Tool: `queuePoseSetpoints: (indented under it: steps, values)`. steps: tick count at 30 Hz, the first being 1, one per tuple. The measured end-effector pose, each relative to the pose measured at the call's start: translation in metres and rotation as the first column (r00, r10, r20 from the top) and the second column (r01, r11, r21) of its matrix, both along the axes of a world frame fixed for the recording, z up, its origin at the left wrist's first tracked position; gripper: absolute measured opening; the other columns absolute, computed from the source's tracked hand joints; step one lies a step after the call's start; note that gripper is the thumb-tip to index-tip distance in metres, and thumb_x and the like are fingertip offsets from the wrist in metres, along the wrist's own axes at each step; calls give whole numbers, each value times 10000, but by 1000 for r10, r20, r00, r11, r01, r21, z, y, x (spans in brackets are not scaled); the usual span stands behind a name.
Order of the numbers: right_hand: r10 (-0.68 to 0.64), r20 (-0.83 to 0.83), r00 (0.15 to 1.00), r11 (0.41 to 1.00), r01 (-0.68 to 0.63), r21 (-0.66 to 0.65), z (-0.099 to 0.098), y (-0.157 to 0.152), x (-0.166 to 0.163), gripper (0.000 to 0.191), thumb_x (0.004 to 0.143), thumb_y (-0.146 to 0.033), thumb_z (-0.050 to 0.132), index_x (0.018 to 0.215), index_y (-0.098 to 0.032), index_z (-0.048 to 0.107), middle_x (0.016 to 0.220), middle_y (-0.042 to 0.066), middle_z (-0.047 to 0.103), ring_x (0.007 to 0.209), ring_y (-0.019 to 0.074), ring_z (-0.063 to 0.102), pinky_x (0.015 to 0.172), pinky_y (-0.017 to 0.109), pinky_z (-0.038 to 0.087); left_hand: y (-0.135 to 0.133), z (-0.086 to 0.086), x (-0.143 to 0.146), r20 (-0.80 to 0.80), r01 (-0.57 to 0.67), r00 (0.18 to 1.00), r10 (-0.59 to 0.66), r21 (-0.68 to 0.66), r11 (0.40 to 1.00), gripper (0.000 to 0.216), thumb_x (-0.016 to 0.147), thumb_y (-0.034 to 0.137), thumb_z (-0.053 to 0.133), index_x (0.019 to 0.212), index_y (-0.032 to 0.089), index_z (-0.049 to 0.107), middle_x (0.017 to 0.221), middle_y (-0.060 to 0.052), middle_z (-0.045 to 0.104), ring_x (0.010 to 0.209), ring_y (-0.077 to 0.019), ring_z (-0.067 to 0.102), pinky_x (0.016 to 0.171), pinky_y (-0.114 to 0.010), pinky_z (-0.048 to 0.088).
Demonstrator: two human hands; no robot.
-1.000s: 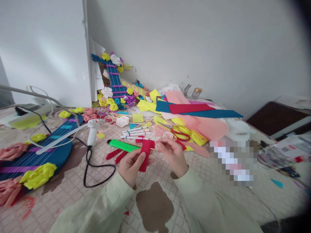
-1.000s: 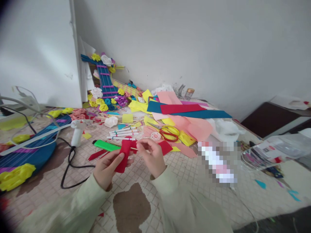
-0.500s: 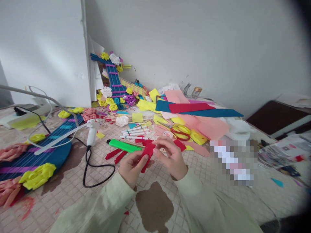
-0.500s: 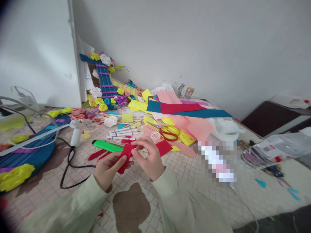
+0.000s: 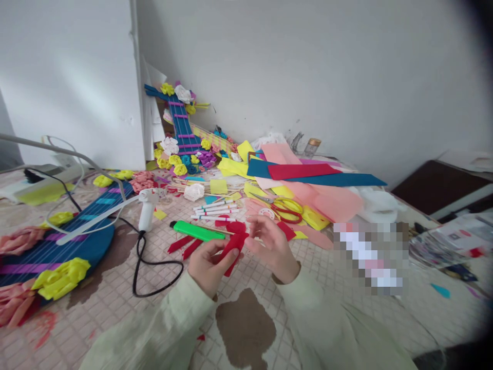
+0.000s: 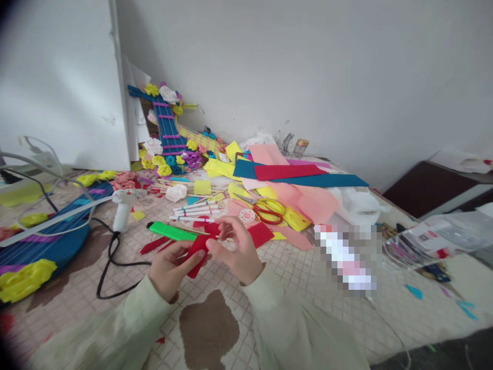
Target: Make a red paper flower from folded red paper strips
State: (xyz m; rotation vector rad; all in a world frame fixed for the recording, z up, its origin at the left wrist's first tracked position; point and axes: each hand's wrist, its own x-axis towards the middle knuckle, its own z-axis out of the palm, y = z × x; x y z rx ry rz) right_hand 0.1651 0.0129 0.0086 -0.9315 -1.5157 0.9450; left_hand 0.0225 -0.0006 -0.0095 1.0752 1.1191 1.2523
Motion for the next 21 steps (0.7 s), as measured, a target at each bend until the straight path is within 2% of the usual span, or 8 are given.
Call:
queuePoseSetpoints:
  steps: [3, 7, 11, 14, 21]
  values:
    - [-57, 27, 998, 996, 59, -59, -5, -3, -6, 424, 626, -279, 653, 980, -230, 425, 746, -27, 420, 635, 103, 447, 630, 253, 416, 0, -2, 0, -12, -42, 999, 42, 8, 999, 194, 555, 229, 682, 676, 118, 580, 623, -8, 611, 463, -88, 549, 406, -167, 441]
    - [-53, 108, 993, 993, 63, -95, -9, -7, -14, 365, 669, -279, 614, 970, -220, 416, 689, -34, 440, 607, 107, 450, 585, 241, 404, -1, -2, 3, 11, -22, 1000, 22, 3, 1000, 198, 536, 237, 684, 639, 127, 555, 539, 33, 563, 375, -59, 481, 336, -150, 364]
    - [-32, 110, 993, 993, 44, -105, -6, -7, -14, 252, 702, -211, 553, 934, -198, 456, 685, -21, 476, 632, 116, 470, 602, 248, 405, -3, 0, 6, 11, 0, 1000, 0, -12, 1000, 203, 534, 226, 689, 637, 124, 547, 528, 30, 558, 402, -73, 504, 352, -154, 371]
    - [-26, 59, 998, 991, 34, -129, -3, -6, -11, 205, 696, -182, 535, 894, -187, 483, 713, -9, 495, 642, 117, 480, 600, 246, 409, -3, 2, 6, 29, -29, 999, 29, -10, 1000, 207, 543, 239, 688, 640, 123, 547, 551, 20, 571, 412, -76, 511, 353, -154, 377]
    - [-40, -43, 998, 978, 31, -208, 0, -4, -8, 205, 679, -163, 529, 882, -185, 508, 799, 7, 540, 681, 119, 503, 614, 236, 410, -2, 0, 5, 98, -53, 993, 58, -51, 997, 214, 577, 289, 675, 651, 121, 566, 619, -4, 612, 505, -104, 565, 456, -183, 448]
